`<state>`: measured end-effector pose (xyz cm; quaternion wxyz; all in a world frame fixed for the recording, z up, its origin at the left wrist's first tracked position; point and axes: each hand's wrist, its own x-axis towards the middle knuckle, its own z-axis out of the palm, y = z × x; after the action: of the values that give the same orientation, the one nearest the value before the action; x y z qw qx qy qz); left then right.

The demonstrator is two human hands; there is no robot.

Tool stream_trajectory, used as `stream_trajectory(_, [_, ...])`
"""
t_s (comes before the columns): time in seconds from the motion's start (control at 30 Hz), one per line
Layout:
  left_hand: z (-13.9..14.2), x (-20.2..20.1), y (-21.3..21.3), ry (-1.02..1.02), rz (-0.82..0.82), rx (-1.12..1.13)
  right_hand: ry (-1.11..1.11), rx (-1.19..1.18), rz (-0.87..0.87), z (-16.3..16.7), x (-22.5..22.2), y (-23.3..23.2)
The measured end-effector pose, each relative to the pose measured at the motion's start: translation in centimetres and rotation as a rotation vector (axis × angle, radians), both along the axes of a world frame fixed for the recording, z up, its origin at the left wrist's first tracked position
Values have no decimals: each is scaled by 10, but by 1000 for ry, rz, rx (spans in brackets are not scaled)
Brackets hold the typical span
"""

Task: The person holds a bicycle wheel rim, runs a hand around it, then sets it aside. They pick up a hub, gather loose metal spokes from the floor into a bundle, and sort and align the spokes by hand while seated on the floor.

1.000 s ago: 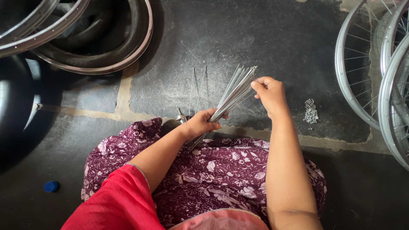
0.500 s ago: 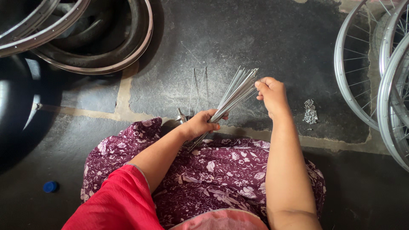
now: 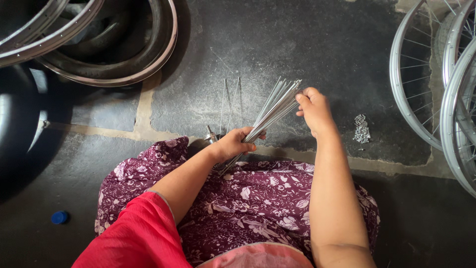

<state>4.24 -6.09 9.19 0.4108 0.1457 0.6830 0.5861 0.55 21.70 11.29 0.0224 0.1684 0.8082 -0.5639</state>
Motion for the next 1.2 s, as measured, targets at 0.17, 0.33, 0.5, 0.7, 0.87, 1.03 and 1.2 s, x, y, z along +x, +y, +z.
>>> stream_trajectory(0.17, [-3,0,-4,17,-4,36,167,-51,-172,-8,-5,19])
stream_trajectory(0.33, [-8,1,-2,9,-6,50,152,-180,-408,5,2,34])
stream_trajectory(0.5, [-9,1,-4,-48,48,116,78,-632,-414,12,1,24])
stream_trajectory(0.7, [-7,0,-3,-21,37,105,41,-628,-222,-4,2,9])
stream_trajectory(0.87, [-5,1,-3,-57,43,107,151,-663,-334,-6,-1,10])
stream_trajectory(1.03, [-7,0,-5,-129,122,173,381,-741,-528,3,0,35])
stream_trajectory(1.2, [-11,-1,-5,-171,141,259,267,-715,-458,0,-2,28])
